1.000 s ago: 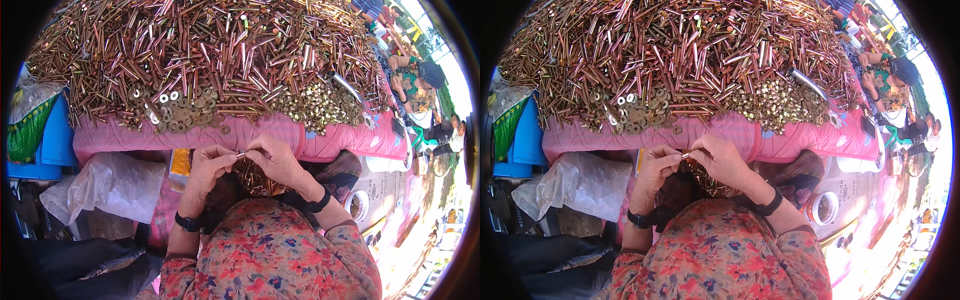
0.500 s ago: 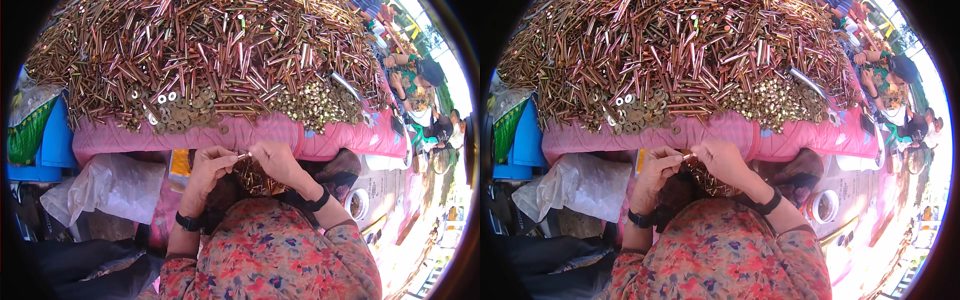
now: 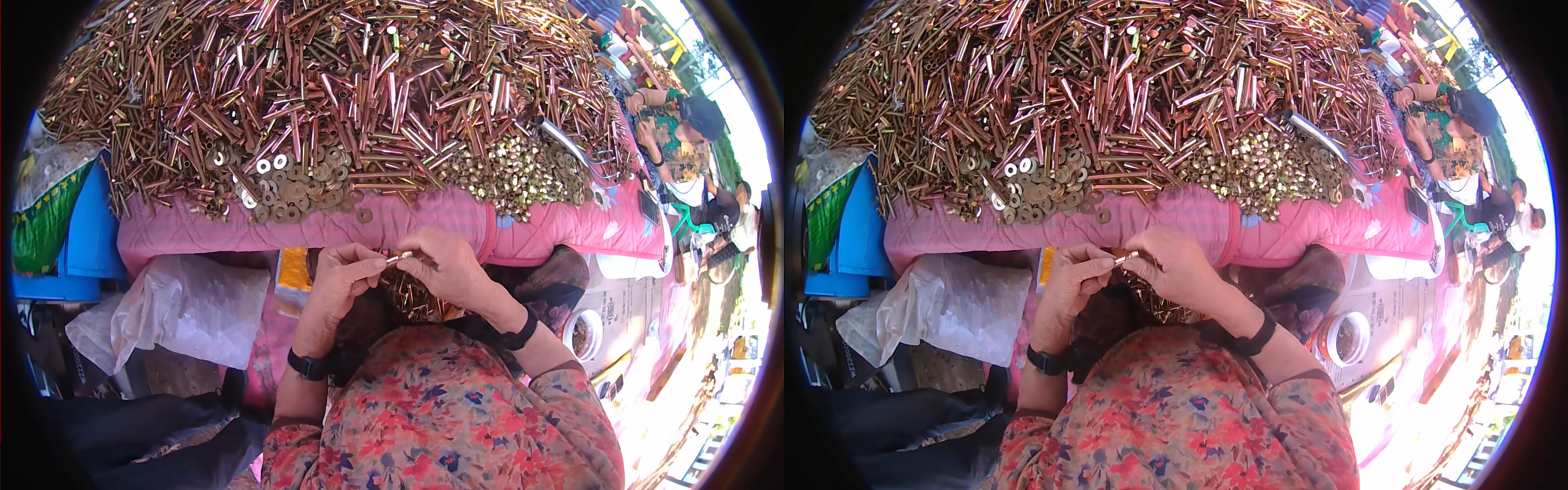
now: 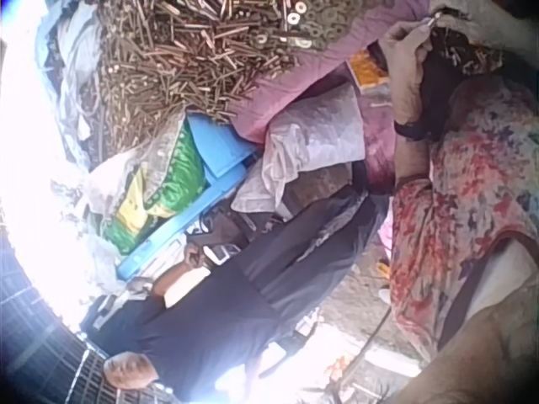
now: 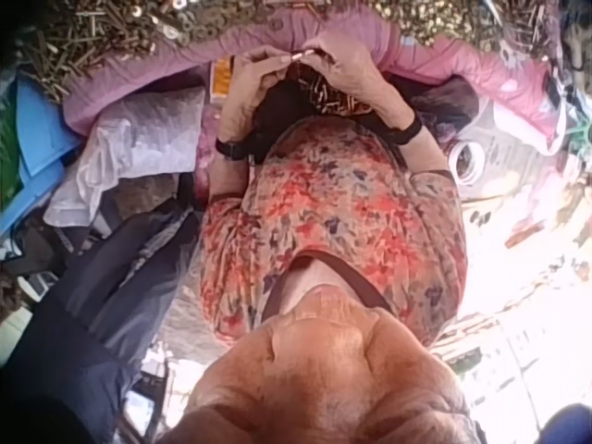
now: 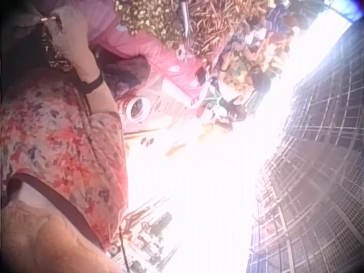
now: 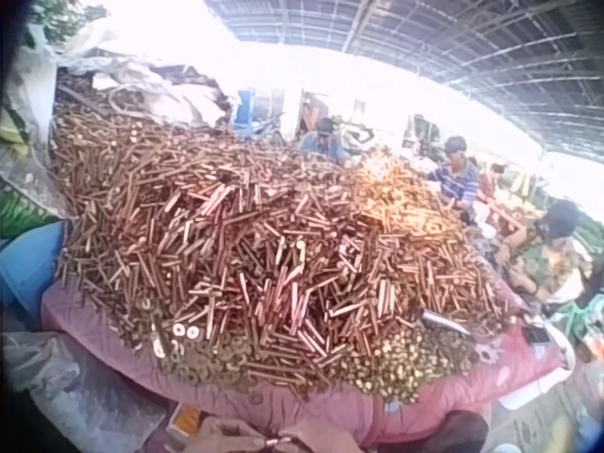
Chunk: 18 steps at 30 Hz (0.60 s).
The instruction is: Sorting through a large pile of metal bolts and washers on a table and assembling them.
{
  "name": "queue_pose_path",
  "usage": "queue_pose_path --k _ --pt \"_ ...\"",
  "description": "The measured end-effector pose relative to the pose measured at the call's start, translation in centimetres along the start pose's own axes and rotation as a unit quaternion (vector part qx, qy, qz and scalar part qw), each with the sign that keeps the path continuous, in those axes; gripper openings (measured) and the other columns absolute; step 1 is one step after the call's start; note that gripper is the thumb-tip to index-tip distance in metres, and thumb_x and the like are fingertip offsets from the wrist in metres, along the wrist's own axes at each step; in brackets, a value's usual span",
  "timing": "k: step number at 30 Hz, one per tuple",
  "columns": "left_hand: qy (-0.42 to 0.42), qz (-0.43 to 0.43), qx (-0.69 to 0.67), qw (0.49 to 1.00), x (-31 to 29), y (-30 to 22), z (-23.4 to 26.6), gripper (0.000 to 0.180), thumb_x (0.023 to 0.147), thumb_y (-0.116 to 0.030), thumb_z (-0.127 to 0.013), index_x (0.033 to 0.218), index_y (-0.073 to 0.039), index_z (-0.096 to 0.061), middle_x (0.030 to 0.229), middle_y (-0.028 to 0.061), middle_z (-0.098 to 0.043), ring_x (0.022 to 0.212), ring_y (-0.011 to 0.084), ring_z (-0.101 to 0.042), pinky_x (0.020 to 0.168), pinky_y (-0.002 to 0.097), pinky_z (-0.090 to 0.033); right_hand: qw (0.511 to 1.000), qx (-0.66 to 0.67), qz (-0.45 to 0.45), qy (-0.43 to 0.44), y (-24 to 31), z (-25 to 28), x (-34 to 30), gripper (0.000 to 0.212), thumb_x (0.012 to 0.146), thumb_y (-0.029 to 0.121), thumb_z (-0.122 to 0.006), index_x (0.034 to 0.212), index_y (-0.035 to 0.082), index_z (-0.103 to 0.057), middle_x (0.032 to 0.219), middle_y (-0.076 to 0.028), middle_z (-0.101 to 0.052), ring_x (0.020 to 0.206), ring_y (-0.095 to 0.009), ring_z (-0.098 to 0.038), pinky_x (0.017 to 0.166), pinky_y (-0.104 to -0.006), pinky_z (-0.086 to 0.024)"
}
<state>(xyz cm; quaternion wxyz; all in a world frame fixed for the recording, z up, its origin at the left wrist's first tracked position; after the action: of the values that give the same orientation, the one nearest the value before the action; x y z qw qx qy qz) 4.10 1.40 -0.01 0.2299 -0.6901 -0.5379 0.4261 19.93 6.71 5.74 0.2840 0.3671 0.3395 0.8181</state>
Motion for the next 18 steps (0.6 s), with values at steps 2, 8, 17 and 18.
queue_pose_path --k 2,8,17,18 --pt "0.007 0.004 0.003 1.0 -0.1 0.0 0.0 0.009 0.075 -0.005 -0.071 0.079 0.0 -0.066 0.061 0.0039 -0.058 0.046 0.0037 -0.046 0.039 0.0155 -0.025 0.991 0.051 -0.119 0.037 -1.4 -0.4 -0.6 0.025 0.086 0.028 -0.061 0.079 0.004 -0.06 0.062 -0.011 -0.053 0.055 -0.031 -0.051 0.051 -0.035 -0.042" --pt "0.037 0.013 0.051 0.998 -0.2 -0.3 -0.3 0.01 0.076 -0.008 -0.071 0.08 0.0 -0.066 0.063 0.0032 -0.059 0.049 0.0041 -0.047 0.042 0.0167 -0.029 0.978 0.065 -0.178 0.089 -1.8 -0.2 -0.7 0.037 0.091 0.032 -0.054 0.071 0.001 -0.056 0.057 -0.012 -0.05 0.05 -0.026 -0.047 0.05 -0.0342 -0.04" --pt "-0.146 -0.427 0.574 0.684 5.8 -3.3 -3.6 0.014 0.07 -0.006 -0.068 0.084 -0.006 -0.066 0.079 0.0082 -0.058 0.072 0.0263 -0.057 0.061 0.0337 -0.046 0.978 -0.036 -0.191 -0.073 -5.1 1.6 -0.7 0.032 0.088 0.024 -0.06 0.068 0.0 -0.053 0.051 -0.014 -0.041 0.045 -0.023 -0.041 0.046 -0.0348 -0.035" --pt "-0.184 -0.437 0.612 0.633 6.4 -3.5 -3.9 0.018 0.067 -0.005 -0.069 0.085 -0.006 -0.066 0.081 0.0102 -0.057 0.076 0.0287 -0.056 0.066 0.0347 -0.047 0.979 -0.046 -0.181 -0.077 -5.1 1.5 -0.7 0.031 0.088 0.023 -0.06 0.068 0.0 -0.053 0.052 -0.014 -0.042 0.046 -0.022 -0.042 0.046 -0.0347 -0.035"
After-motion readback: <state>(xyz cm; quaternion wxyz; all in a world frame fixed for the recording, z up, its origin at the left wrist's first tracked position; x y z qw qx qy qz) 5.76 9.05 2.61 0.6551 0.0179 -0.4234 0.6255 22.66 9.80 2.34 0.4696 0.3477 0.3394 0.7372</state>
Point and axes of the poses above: each hand's wrist, its own x-axis towards the middle knuckle, its own z-axis out of the back of the hand, y = z × x, the point moved 4 cm from there along x, towards the middle knuckle
